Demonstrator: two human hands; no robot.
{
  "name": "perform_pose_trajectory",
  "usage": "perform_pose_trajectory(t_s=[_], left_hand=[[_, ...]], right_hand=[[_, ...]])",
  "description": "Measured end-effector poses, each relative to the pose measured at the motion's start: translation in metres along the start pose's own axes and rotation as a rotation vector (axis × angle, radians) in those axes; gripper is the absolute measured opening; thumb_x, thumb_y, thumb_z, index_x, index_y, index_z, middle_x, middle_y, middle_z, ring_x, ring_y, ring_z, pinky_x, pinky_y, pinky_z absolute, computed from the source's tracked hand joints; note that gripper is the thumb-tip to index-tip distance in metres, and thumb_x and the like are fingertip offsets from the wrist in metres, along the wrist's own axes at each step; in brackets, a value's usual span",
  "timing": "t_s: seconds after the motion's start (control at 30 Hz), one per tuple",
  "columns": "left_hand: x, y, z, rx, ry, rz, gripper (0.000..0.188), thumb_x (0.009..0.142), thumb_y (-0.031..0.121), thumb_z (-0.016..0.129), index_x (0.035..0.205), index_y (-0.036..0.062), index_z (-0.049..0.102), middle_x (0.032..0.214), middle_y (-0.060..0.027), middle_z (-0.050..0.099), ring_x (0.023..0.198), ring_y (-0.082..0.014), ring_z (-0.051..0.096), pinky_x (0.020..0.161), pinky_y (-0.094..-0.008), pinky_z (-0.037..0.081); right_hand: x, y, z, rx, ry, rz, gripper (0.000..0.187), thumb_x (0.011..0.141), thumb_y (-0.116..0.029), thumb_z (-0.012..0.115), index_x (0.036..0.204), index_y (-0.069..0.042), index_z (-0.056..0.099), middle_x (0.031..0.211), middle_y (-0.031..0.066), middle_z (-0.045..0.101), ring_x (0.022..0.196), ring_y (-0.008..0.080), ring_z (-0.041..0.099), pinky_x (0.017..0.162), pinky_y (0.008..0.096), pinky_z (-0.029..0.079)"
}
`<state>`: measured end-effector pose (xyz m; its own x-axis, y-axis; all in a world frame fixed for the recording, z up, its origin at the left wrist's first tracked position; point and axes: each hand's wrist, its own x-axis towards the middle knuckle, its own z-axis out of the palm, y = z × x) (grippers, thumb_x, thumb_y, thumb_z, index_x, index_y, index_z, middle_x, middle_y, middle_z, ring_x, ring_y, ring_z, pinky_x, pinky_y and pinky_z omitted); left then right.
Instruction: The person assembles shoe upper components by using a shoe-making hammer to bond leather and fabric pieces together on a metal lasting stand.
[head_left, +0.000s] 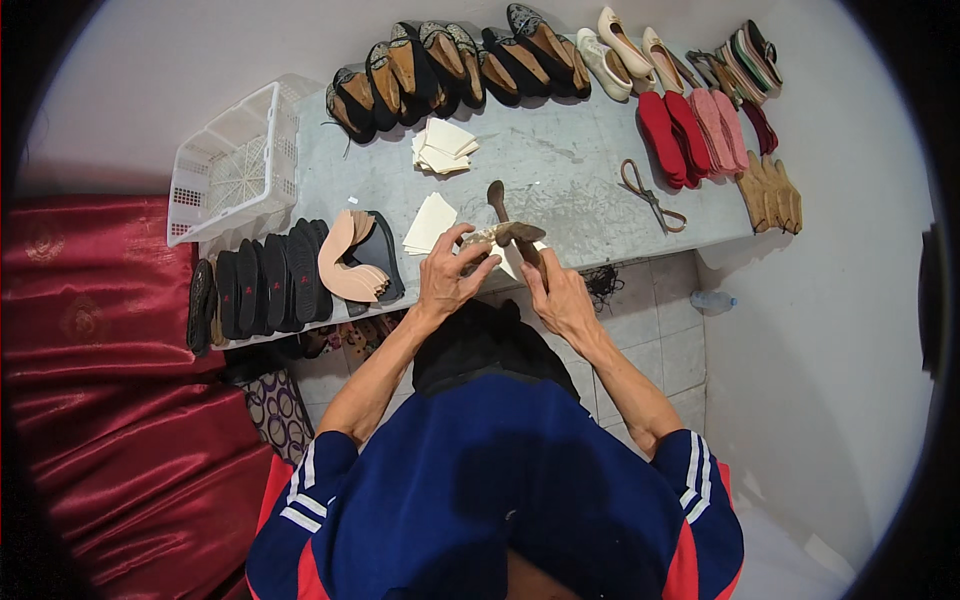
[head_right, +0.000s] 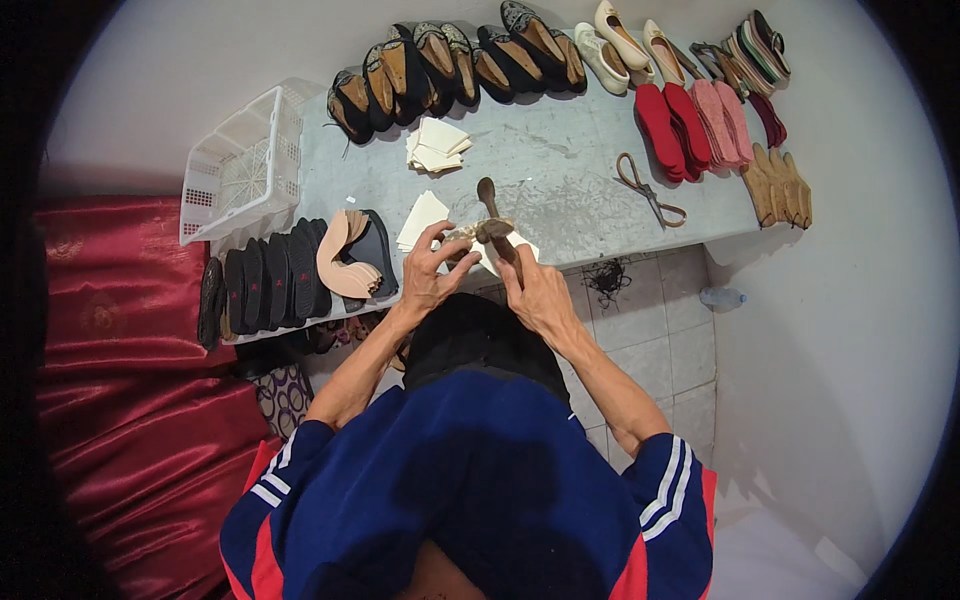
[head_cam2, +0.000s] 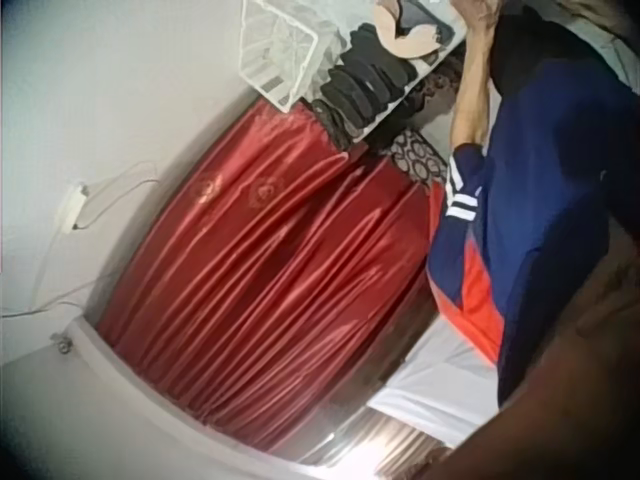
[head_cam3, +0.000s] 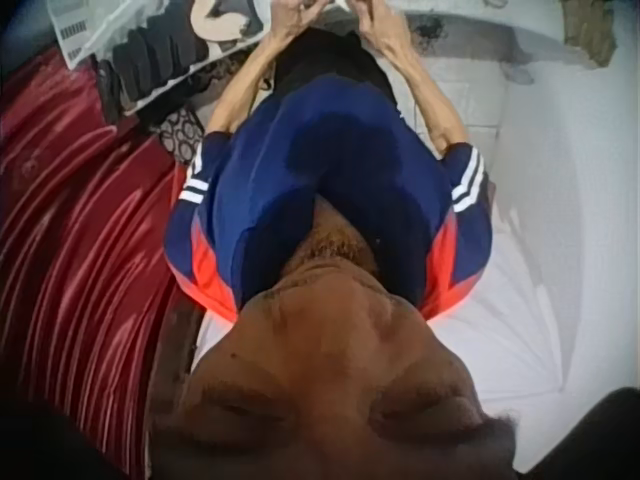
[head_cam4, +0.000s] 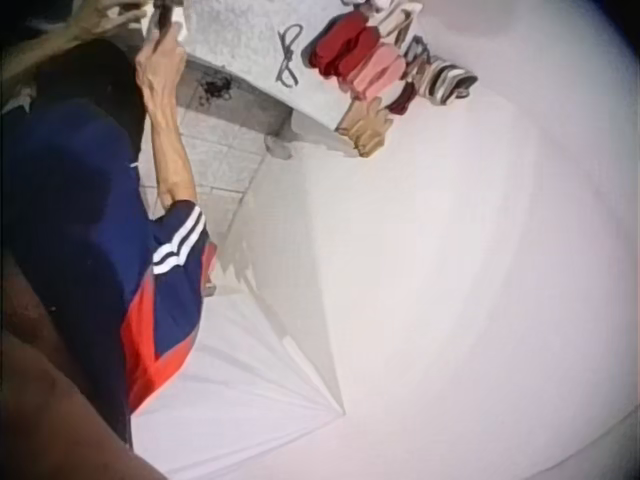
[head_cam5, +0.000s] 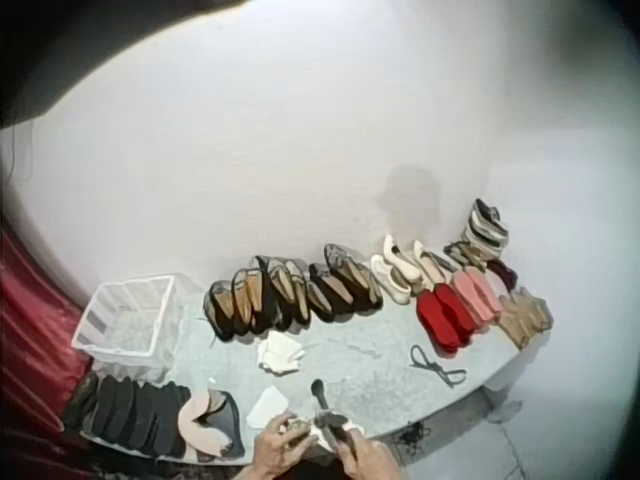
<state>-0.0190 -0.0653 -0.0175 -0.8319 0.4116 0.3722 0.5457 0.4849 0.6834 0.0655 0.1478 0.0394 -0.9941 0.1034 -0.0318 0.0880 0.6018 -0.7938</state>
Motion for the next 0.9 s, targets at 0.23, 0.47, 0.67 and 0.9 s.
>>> perform_pose_trajectory(t_s=[0.23, 0.47, 0.67, 0.9], left_hand=[[0.000, 0.006, 0.001, -0.045, 0.025, -0.062, 0.027, 0.085, 0.026, 0.092, 0.104, 0.0100, 0.083, 0.127, -0.0136, 0.068, 0.089, -0.0246, 0.075, 0.071, -0.0372, 0.062], [-0.006, -0.002, 0.005, -0.017, 0.095, 0.008, 0.028, 0.083, 0.028, 0.093, 0.102, 0.0103, 0.083, 0.125, -0.0129, 0.069, 0.097, -0.0285, 0.074, 0.072, -0.0384, 0.061], [-0.004, -0.002, 0.005, 0.006, 0.093, 0.040, 0.026, 0.082, 0.025, 0.094, 0.100, 0.0093, 0.083, 0.123, -0.0122, 0.069, 0.086, -0.0231, 0.073, 0.071, -0.0365, 0.061], [-0.004, -0.004, 0.007, -0.059, 0.109, 0.008, 0.024, 0.081, 0.025, 0.094, 0.097, 0.0096, 0.083, 0.119, -0.0106, 0.071, 0.095, -0.0279, 0.072, 0.070, -0.0373, 0.059]], right_hand=[[-0.004, 0.006, 0.007, 0.017, 0.027, -0.047, 0.033, 0.111, -0.033, 0.056, 0.117, -0.001, 0.054, 0.074, 0.0293, 0.066, 0.073, 0.0525, 0.069, 0.063, 0.0561, 0.050], [0.002, 0.006, 0.000, -0.017, -0.063, -0.016, 0.033, 0.112, -0.032, 0.055, 0.119, -0.001, 0.054, 0.072, 0.0285, 0.065, 0.070, 0.0513, 0.068, 0.063, 0.0562, 0.050], [0.002, 0.006, 0.006, -0.028, -0.049, -0.050, 0.033, 0.111, -0.033, 0.055, 0.124, -0.002, 0.055, 0.072, 0.0277, 0.065, 0.069, 0.0503, 0.068, 0.062, 0.0559, 0.049], [-0.003, 0.002, 0.008, 0.060, 0.020, -0.126, 0.029, 0.109, -0.028, 0.060, 0.119, -0.002, 0.053, 0.083, 0.0295, 0.071, 0.077, 0.0533, 0.070, 0.066, 0.0590, 0.054]])
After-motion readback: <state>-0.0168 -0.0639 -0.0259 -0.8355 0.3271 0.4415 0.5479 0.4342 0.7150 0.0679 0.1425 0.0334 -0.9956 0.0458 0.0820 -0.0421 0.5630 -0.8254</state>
